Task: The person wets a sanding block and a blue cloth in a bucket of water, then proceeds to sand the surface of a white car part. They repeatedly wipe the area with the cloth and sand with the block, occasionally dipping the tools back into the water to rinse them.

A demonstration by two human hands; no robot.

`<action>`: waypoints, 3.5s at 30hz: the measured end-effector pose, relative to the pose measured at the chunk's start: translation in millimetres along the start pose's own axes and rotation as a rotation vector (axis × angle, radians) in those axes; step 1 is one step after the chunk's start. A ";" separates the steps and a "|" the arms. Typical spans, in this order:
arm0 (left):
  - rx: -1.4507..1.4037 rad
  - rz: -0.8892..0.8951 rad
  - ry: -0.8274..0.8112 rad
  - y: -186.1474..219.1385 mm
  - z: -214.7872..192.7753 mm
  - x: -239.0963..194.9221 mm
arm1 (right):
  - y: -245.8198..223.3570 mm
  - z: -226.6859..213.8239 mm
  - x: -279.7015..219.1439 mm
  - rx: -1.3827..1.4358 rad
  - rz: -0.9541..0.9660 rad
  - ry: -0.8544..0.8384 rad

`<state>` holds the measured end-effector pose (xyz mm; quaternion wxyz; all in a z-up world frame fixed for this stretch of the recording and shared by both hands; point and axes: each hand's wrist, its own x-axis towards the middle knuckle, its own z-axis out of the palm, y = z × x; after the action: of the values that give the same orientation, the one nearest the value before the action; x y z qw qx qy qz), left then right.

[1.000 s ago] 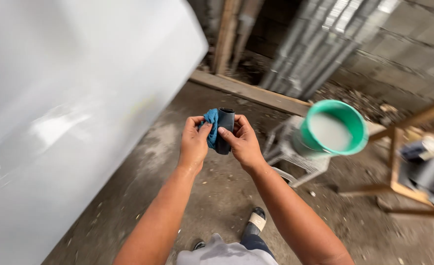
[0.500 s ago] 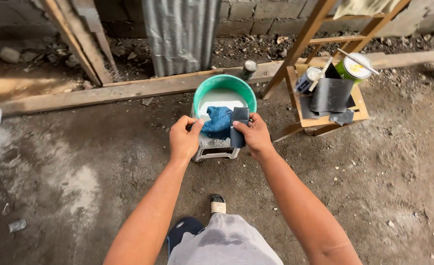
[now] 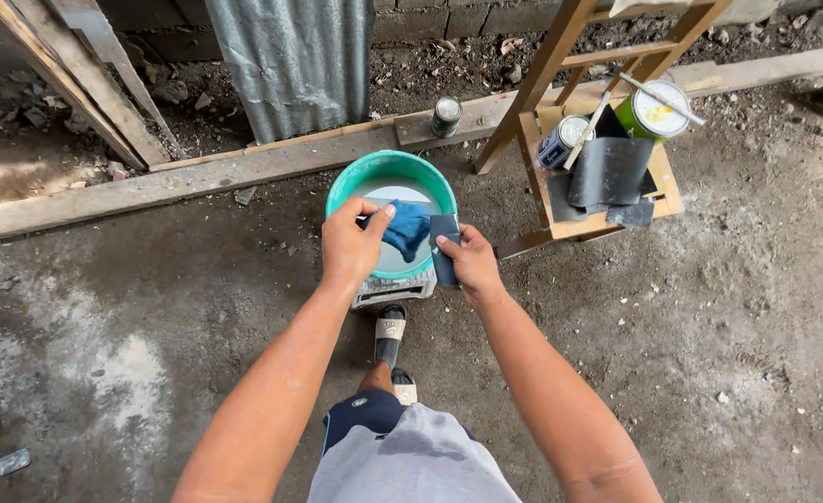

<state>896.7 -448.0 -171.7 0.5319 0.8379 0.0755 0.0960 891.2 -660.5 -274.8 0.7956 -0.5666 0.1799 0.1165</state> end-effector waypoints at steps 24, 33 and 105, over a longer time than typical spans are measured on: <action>-0.121 -0.509 -0.074 -183.9 90.5 66.1 | 80.6 -30.9 158.6 -0.473 0.233 0.028; 0.434 -0.470 -0.194 -227.8 190.1 62.4 | 137.8 -21.1 220.3 -1.035 0.153 0.110; -0.866 -1.122 0.200 -259.8 187.9 58.9 | 124.3 3.6 219.2 -0.094 0.517 0.021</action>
<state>992.9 -489.6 -480.4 0.7766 0.3735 0.4986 -0.0942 1042.4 -620.1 -472.3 0.7104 -0.5394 0.3212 0.3181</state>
